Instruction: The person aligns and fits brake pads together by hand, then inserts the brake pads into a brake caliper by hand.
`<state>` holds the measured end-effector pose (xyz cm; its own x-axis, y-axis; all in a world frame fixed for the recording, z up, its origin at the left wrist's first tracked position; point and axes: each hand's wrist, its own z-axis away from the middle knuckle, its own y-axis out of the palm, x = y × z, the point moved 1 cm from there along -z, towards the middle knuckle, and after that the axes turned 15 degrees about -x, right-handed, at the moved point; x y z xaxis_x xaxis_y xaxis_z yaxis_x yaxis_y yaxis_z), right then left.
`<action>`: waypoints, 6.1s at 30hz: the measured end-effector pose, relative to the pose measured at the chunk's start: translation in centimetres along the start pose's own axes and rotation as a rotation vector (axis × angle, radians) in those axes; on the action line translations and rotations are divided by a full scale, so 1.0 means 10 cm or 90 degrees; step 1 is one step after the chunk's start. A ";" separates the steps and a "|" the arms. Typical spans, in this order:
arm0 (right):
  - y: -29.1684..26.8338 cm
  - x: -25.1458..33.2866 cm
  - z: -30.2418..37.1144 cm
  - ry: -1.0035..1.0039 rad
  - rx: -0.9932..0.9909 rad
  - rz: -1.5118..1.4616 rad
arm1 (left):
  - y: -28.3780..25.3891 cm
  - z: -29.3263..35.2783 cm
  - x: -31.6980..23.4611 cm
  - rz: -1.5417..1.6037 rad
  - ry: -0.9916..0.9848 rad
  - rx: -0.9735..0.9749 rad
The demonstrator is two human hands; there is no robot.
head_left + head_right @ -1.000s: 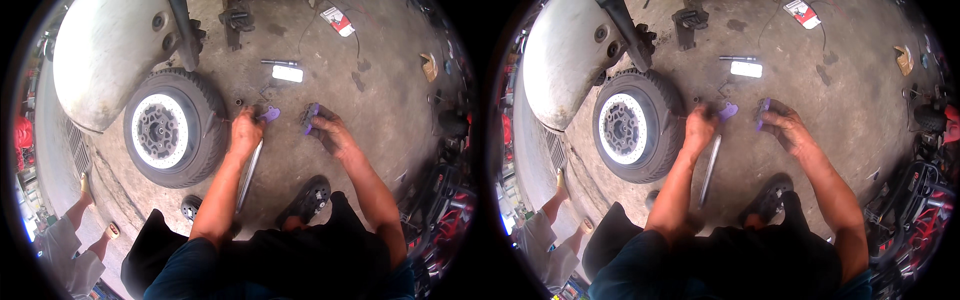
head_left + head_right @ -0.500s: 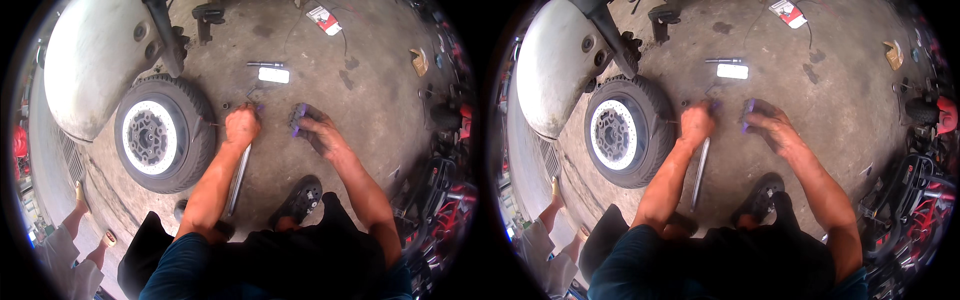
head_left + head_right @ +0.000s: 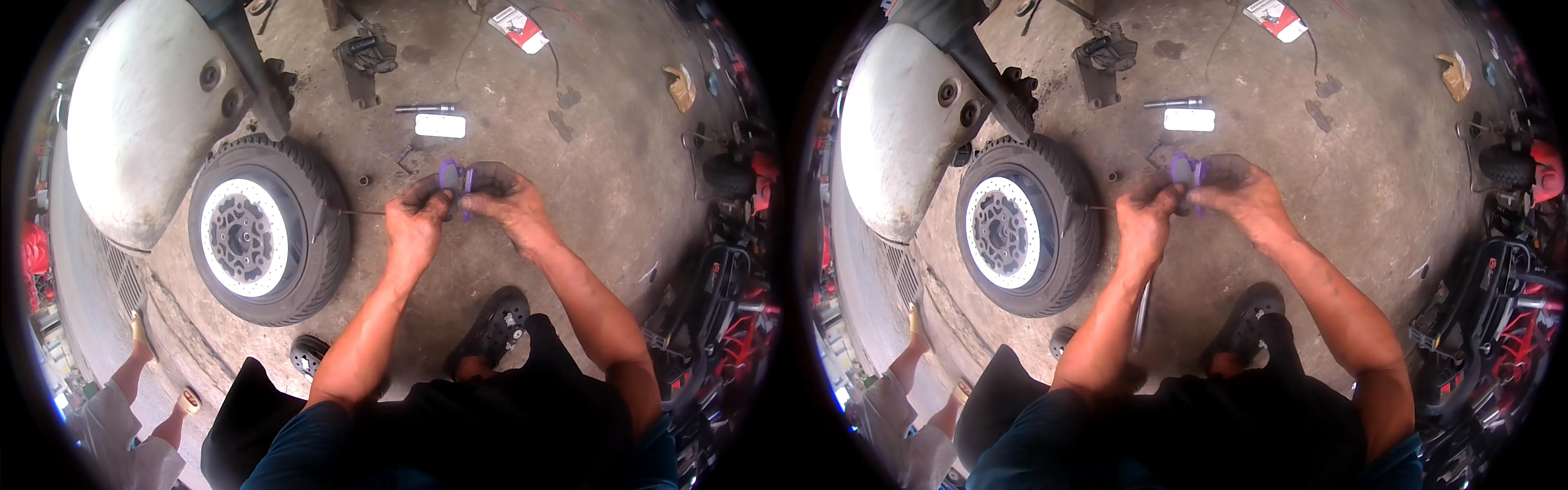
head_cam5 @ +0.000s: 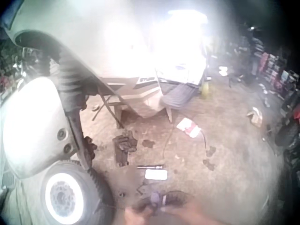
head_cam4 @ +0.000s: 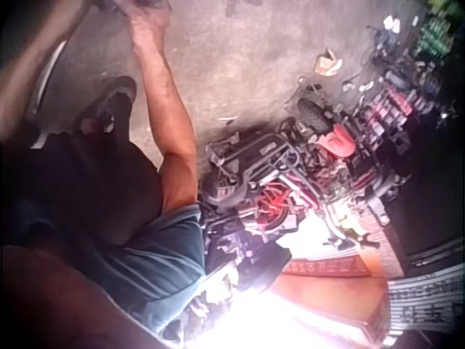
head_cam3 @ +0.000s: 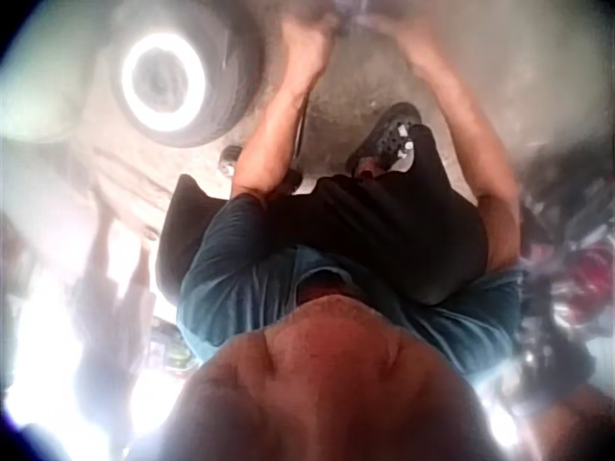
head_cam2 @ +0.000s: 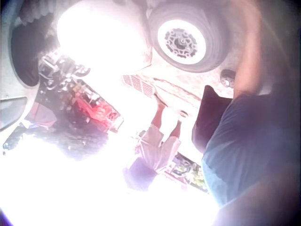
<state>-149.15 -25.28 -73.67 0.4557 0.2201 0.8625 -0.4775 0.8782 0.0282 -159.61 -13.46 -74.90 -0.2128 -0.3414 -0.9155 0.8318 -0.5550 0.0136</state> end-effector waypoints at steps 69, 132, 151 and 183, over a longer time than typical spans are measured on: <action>0.11 0.50 0.25 -0.596 0.073 0.192 | -0.32 -0.02 -0.34 -0.015 0.390 0.234; 0.76 1.00 0.11 -0.176 0.356 -0.291 | -0.77 0.21 -1.44 0.643 0.178 0.132; 0.86 1.71 0.51 -0.127 0.354 -0.692 | -0.54 0.36 -2.14 -0.085 0.980 -0.070; 0.81 1.43 0.44 -0.226 0.158 -0.461 | -0.27 0.37 -1.80 -0.424 1.136 -0.209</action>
<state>-149.76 -16.90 -58.94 0.4695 -0.5449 0.6947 -0.3287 0.6224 0.7103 -159.89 -8.60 -56.96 0.0241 0.9991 -0.0337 0.9443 -0.0338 -0.3272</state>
